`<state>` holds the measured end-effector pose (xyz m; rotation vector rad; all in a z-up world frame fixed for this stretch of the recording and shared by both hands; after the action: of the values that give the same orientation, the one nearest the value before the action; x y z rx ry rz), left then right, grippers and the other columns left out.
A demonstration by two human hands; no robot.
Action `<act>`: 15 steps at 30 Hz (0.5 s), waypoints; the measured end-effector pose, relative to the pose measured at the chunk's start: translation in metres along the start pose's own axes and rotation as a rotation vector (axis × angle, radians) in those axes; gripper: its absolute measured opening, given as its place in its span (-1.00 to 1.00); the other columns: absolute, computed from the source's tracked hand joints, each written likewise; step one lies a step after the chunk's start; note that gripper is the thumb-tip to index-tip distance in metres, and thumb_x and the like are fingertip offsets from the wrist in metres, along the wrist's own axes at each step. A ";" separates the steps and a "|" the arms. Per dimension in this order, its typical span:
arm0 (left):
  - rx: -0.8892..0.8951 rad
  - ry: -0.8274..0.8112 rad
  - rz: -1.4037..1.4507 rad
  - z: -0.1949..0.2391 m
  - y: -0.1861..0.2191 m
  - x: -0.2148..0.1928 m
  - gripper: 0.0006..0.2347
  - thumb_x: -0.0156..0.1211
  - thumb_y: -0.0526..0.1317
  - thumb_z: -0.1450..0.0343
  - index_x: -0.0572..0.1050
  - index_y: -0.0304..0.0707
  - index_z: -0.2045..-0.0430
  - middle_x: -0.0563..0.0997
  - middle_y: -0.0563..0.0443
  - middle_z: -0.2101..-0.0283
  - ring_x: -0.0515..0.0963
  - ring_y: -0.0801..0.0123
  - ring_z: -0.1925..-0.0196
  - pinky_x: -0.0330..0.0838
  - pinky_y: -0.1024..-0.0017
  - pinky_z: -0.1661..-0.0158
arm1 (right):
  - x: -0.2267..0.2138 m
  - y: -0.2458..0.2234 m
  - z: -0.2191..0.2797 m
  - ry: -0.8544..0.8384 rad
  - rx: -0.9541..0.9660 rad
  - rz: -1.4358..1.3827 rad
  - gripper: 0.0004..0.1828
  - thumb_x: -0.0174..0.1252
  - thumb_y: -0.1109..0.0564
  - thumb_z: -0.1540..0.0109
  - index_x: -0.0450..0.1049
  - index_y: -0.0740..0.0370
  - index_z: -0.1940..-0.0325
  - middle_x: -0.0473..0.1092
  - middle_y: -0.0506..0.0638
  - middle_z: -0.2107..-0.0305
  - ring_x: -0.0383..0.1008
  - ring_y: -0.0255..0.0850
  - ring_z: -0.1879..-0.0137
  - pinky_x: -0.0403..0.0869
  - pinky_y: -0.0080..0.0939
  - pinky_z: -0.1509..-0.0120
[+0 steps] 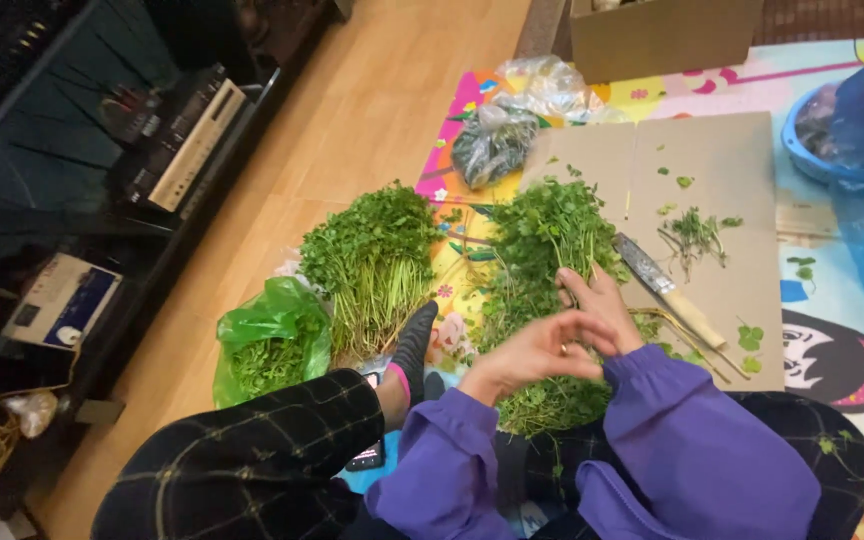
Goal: Sorting and cleaning bunches of green leafy vegetables by hand while sitting on the floor.
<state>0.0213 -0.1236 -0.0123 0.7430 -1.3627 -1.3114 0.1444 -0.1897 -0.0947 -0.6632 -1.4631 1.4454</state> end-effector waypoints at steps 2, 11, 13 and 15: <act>0.005 -0.021 0.002 0.000 0.000 0.005 -0.53 0.39 -0.41 -0.28 0.42 -0.36 -0.10 0.56 -0.11 0.05 0.63 0.47 0.19 0.54 0.49 0.08 | 0.003 -0.006 0.003 0.002 -0.022 -0.046 -0.80 0.12 0.12 -0.37 0.38 0.32 0.04 0.39 0.07 0.42 0.36 -0.23 0.43 0.37 -0.27 0.36; -0.055 -0.077 -0.060 0.005 0.009 -0.006 -0.58 0.44 -0.44 -0.24 0.45 -0.38 0.04 0.60 -0.11 0.14 0.66 0.49 0.27 0.60 0.53 0.18 | 0.010 -0.032 0.019 -0.050 -0.077 -0.153 -0.89 0.10 0.16 -0.36 0.36 0.25 0.16 0.36 0.00 0.49 0.31 -0.31 0.52 0.28 -0.38 0.46; -0.084 -0.069 -0.087 0.010 0.001 -0.014 -0.58 0.44 -0.45 -0.24 0.43 -0.41 0.05 0.59 -0.17 0.14 0.66 0.41 0.27 0.60 0.49 0.21 | 0.009 -0.030 0.019 -0.047 -0.073 -0.177 -0.90 0.08 0.18 -0.37 0.35 0.26 0.15 0.35 -0.05 0.47 0.29 -0.35 0.51 0.25 -0.42 0.46; -0.172 -0.082 -0.320 0.015 -0.014 -0.025 -0.60 0.47 -0.40 -0.22 0.43 -0.43 0.11 0.60 -0.22 0.20 0.65 0.24 0.39 0.59 0.41 0.36 | 0.007 -0.024 0.016 -0.043 -0.093 -0.186 -0.93 0.07 0.18 -0.37 0.35 0.22 0.17 0.35 -0.05 0.44 0.25 -0.36 0.51 0.24 -0.37 0.43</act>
<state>0.0101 -0.0982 -0.0296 0.8190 -1.2088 -1.7046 0.1326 -0.1948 -0.0678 -0.5394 -1.5893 1.2622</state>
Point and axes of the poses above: each hand's wrist, its own z-axis away from the middle knuckle, its own x-axis out of the palm, y = z × x, the point moved 5 cm from there along -z, towards the middle knuckle
